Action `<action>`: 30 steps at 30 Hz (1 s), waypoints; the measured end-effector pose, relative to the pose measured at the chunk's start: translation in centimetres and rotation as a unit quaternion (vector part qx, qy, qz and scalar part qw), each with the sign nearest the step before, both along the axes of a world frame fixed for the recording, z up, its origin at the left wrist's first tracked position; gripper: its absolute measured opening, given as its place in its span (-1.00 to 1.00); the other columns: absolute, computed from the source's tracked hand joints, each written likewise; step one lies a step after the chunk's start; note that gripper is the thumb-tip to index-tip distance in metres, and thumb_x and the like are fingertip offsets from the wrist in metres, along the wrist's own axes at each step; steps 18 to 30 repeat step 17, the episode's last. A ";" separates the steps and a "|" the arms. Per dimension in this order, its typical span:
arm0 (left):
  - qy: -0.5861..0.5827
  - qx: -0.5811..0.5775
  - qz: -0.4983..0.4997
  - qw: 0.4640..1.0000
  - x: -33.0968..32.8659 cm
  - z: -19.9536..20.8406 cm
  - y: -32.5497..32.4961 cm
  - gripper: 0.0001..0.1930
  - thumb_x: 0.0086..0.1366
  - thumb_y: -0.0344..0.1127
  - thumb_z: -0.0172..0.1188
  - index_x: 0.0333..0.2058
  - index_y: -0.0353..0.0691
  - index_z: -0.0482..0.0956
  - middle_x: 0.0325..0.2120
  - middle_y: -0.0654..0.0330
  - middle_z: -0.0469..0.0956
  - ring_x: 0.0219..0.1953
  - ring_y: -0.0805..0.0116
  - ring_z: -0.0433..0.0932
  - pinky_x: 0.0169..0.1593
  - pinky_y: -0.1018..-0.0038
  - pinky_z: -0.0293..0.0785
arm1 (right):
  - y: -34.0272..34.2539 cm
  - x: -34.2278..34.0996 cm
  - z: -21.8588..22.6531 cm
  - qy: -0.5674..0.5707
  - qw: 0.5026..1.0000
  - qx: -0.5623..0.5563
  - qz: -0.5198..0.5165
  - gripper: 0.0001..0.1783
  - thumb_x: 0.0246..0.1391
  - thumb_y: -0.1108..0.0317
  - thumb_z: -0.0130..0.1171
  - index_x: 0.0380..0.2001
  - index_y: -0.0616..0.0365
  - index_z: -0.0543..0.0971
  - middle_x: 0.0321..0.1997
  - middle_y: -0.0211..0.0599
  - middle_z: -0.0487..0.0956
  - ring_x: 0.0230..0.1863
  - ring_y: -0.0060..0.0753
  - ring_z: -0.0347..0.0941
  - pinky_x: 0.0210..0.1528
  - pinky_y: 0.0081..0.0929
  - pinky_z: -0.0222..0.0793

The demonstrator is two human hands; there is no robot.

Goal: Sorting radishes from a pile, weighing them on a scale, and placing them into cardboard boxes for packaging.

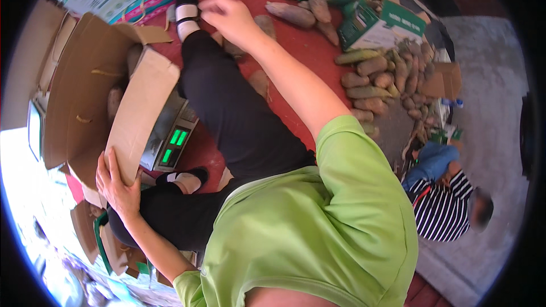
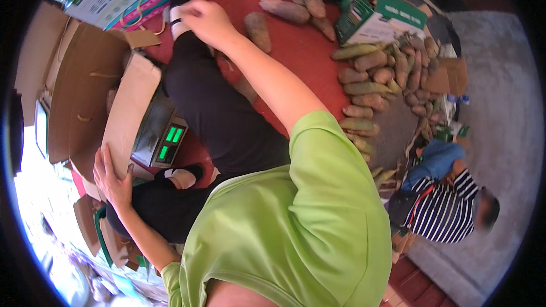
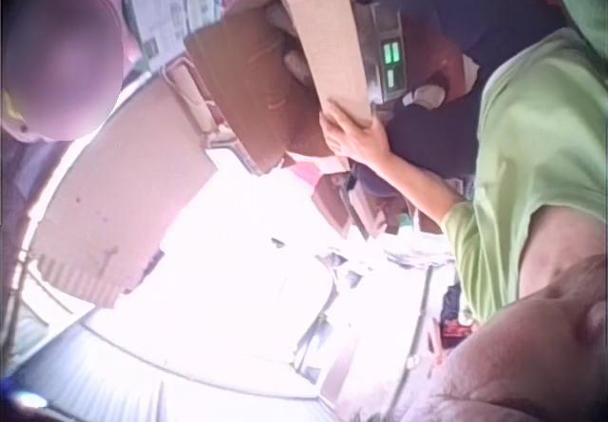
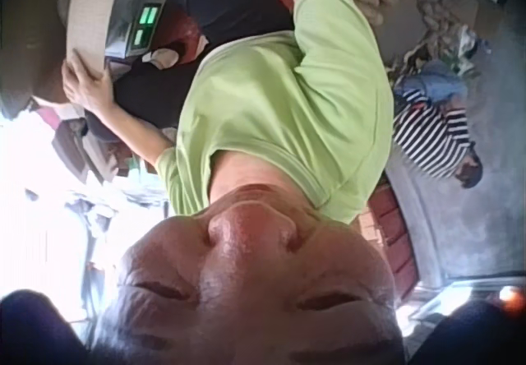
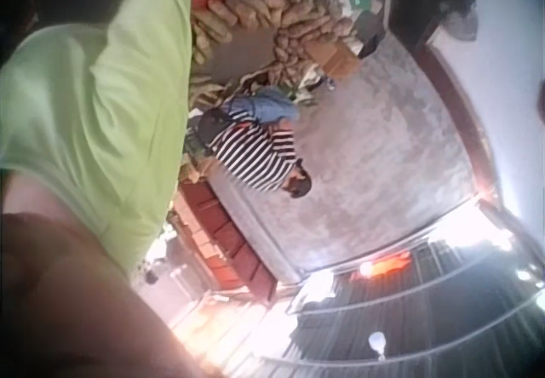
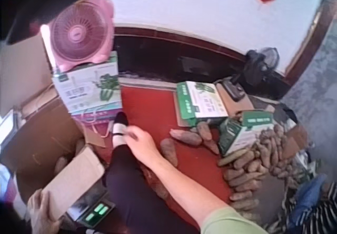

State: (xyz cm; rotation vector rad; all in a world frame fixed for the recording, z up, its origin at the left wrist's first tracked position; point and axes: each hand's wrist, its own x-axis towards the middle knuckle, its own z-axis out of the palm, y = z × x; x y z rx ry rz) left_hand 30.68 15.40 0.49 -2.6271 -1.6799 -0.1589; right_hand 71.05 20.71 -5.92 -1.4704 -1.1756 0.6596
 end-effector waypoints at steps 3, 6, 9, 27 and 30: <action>0.007 0.015 -0.015 1.000 0.1 -0.3 0.0 -0.14 -0.22 -0.28 0.41 0.17 0.05 0.28 0.13 0.10 0.27 0.12 0.03 0.26 0.18 0.17 0.16 | -10.2 4.6 -10.8 -0.049 0.988 -0.129 -0.072 -0.73 -0.05 0.29 0.15 -0.26 0.19 0.57 -0.26 -0.10 0.59 -0.18 -0.17 0.52 -0.14 -0.36 0.40; 0.001 0.028 -0.028 0.999 0.1 -0.7 -0.2 -0.15 -0.18 -0.26 0.39 0.19 0.05 0.27 0.14 0.10 0.27 0.12 0.02 0.27 0.18 0.19 0.17 | -23.4 5.4 -16.0 -0.141 0.912 -0.382 -0.042 -0.73 -0.06 0.29 0.13 -0.26 0.16 0.55 -0.24 -0.04 0.56 -0.16 -0.04 0.49 -0.14 -0.26 0.39; 0.012 0.041 -0.045 0.998 0.0 -1.1 -0.3 -0.18 -0.11 -0.24 0.36 0.20 0.05 0.24 0.14 0.10 0.26 0.12 0.02 0.28 0.17 0.20 0.19 | -34.0 4.5 -16.0 -0.197 0.834 -0.510 0.072 -0.69 0.03 0.20 -0.05 -0.30 0.16 0.54 -0.25 0.02 0.54 -0.18 0.06 0.47 -0.13 -0.13 0.38; 0.013 0.055 -0.062 0.996 -0.2 -1.5 -0.7 -0.24 -0.01 -0.25 0.30 0.22 0.04 0.21 0.16 0.08 0.24 0.14 0.02 0.25 0.18 0.17 0.17 | -50.6 -0.6 -21.2 0.049 0.739 -0.667 -0.077 -0.66 0.04 0.08 -0.02 -0.41 0.10 0.59 -0.40 -0.03 0.61 -0.37 -0.23 0.58 -0.34 -0.17 0.41; 0.013 0.055 -0.062 0.996 -0.2 -1.5 -0.7 -0.24 -0.01 -0.25 0.30 0.22 0.04 0.21 0.16 0.08 0.24 0.14 0.02 0.25 0.18 0.17 0.17 | -50.6 -0.6 -21.2 0.049 0.739 -0.667 -0.077 -0.66 0.04 0.08 -0.02 -0.41 0.10 0.59 -0.40 -0.03 0.61 -0.37 -0.23 0.58 -0.34 -0.17 0.41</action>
